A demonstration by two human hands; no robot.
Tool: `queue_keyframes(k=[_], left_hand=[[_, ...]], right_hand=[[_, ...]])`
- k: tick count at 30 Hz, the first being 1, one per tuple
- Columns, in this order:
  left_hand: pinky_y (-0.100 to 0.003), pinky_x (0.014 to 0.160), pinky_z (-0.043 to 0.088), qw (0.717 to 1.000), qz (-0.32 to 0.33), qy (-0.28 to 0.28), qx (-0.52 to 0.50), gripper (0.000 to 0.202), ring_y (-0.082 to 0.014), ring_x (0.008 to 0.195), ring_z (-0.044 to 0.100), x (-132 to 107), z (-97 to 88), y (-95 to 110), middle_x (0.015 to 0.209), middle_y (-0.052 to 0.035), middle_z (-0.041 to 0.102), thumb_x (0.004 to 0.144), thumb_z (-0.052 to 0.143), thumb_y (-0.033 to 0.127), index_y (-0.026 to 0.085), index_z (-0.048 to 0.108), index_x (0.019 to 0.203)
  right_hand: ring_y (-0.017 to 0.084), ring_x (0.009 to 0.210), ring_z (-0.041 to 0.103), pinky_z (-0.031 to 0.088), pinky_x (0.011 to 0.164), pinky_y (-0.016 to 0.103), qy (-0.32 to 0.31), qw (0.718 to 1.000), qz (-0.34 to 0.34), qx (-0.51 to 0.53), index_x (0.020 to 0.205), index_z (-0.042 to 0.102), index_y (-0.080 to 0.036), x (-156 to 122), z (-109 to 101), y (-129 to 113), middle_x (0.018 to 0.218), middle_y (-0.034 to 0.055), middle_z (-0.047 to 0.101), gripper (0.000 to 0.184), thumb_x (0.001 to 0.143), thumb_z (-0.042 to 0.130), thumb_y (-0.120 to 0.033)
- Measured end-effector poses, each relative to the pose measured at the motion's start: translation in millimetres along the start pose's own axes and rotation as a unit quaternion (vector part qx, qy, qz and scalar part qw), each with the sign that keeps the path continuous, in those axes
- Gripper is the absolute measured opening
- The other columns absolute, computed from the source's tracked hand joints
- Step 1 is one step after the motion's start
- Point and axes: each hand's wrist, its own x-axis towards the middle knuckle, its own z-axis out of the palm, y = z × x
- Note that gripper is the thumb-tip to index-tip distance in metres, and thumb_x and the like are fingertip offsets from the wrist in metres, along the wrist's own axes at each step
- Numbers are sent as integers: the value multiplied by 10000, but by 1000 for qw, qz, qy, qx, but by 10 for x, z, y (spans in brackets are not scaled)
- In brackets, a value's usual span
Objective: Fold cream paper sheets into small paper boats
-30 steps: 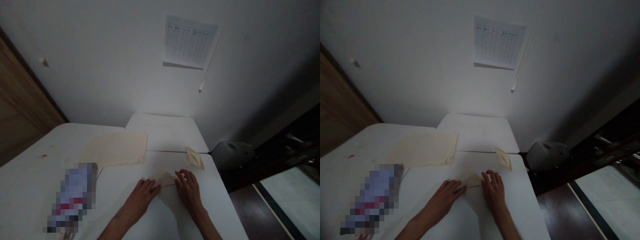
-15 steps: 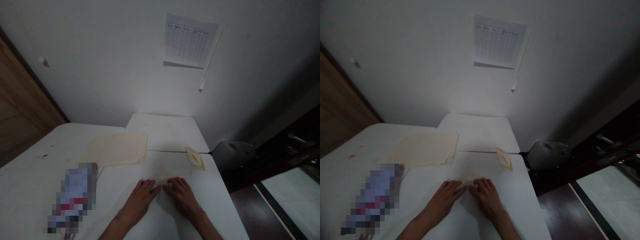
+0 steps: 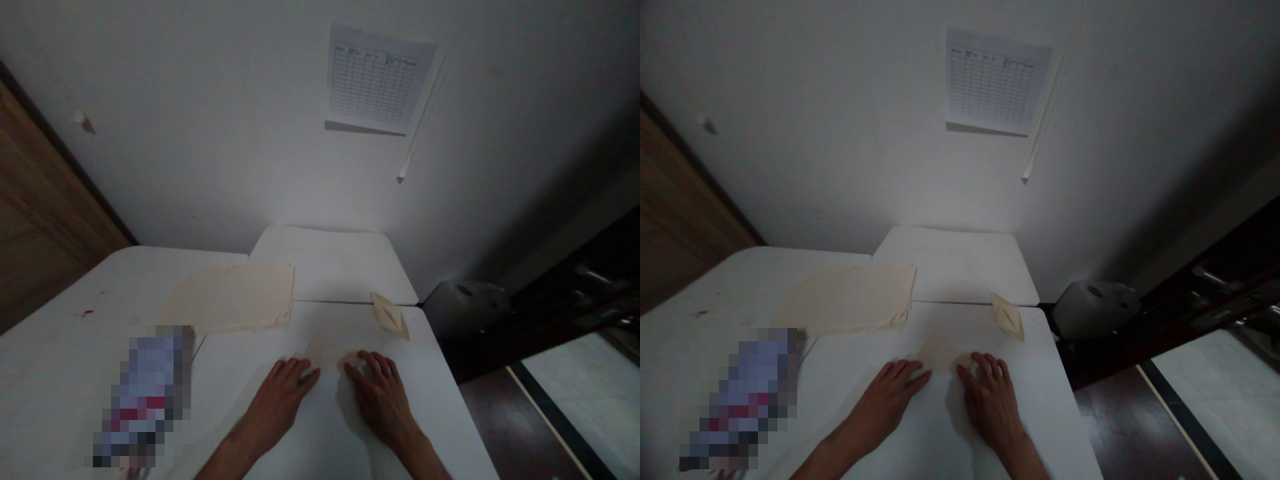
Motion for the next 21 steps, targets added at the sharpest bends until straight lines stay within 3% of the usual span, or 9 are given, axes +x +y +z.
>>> queue_keyframes(k=[16,21], left_hand=[[-470,1016,337,999,-11,27,-17,771,-241,1186,460,1,46,-1,1315,-45,528,711,380,-94,323,454,1355],[-471,1012,338,1000,-6,22,-12,792,-250,1212,442,-1,68,-12,1338,-49,509,706,372,-102,325,431,1370]], right_hand=[[256,1012,516,408,847,407,81,994,63,-27,1157,616,-278,-135,110,222,1103,84,580,316,862,532,-200],[249,983,531,434,833,402,103,993,56,-10,1145,604,-232,-111,118,138,1090,96,585,301,871,505,-158]])
